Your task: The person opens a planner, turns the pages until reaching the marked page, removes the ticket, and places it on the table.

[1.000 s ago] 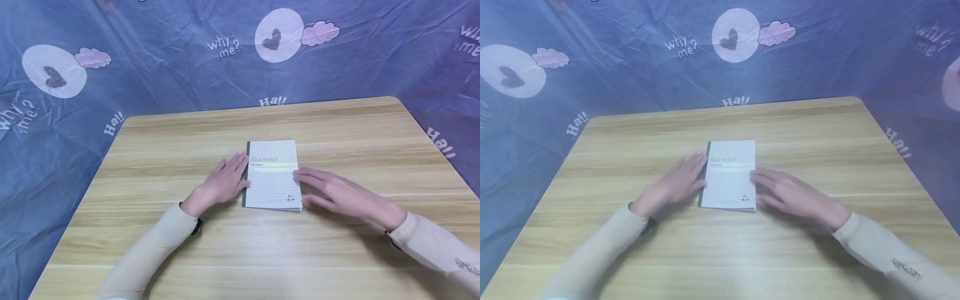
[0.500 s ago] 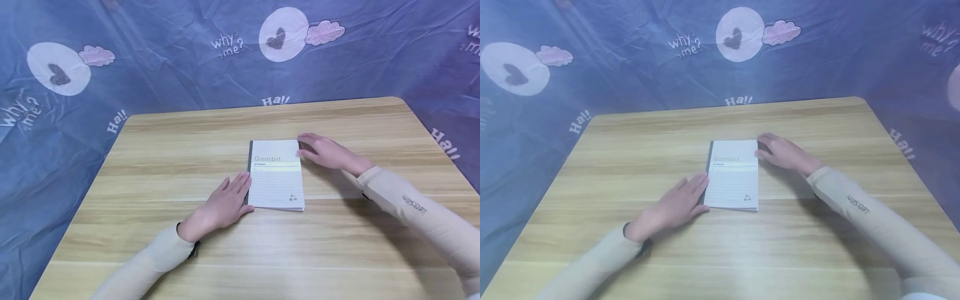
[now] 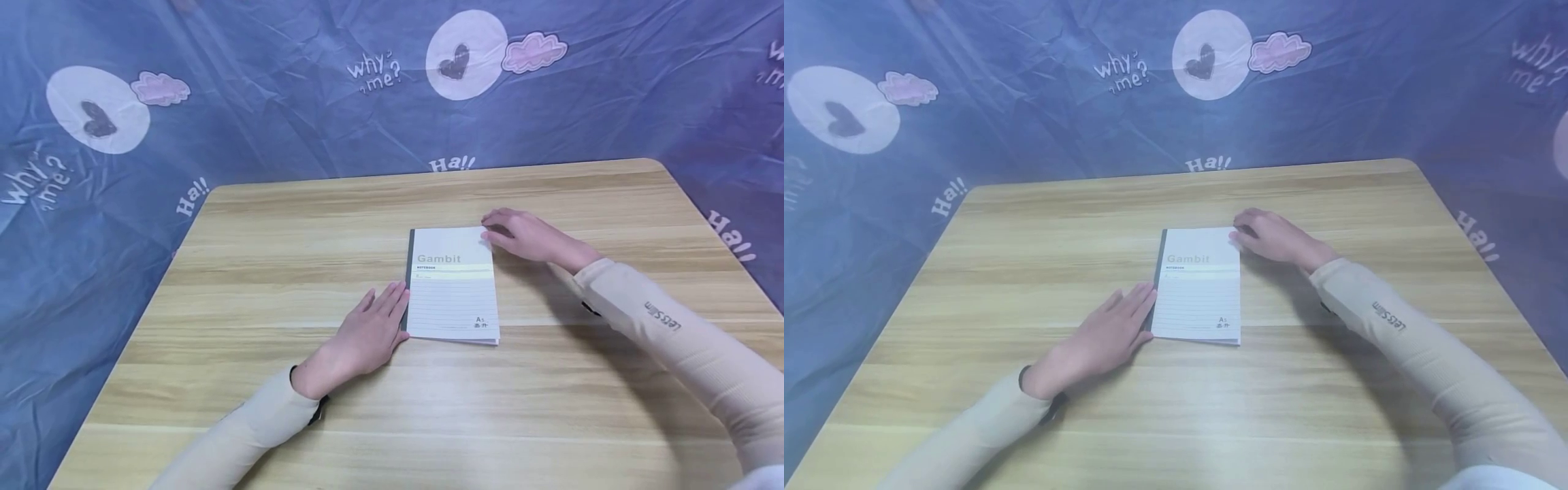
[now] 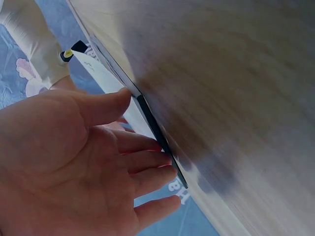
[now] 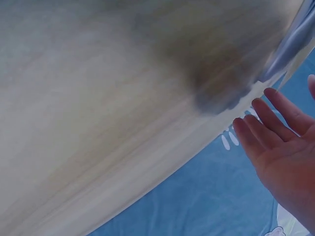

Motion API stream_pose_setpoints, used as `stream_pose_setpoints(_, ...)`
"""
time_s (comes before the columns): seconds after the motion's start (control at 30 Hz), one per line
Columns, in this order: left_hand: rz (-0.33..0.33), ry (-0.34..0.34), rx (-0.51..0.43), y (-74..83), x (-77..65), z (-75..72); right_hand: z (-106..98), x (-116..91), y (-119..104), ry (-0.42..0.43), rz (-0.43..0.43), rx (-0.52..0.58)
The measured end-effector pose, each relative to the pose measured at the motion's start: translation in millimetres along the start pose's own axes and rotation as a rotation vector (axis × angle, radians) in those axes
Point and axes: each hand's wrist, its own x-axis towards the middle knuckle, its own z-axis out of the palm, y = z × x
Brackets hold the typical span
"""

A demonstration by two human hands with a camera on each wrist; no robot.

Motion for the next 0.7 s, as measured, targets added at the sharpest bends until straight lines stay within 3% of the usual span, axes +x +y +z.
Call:
stream_pose_setpoints(0.17, -0.002, -0.002, 0.009, 0.2, -0.3, 0.2, -7, 4, -4, 0.007, 0.037, 0.023)
stream_pose_setpoints(0.3, -0.004, -0.010, 0.001, 0.6, -0.2, 0.1, -13, 9, -10, 0.027, 0.090, 0.138)
stream_pose_setpoints(0.53, -0.019, -0.010, -0.046, -4.5, -2.5, 2.9, -21, 22, -27, 0.068, 0.218, 0.568)
stream_pose_setpoints(0.7, -0.045, 0.046, -0.105, -15.4, -11.0, -1.1, -15, 28, -48, 0.077, 0.156, 0.861)
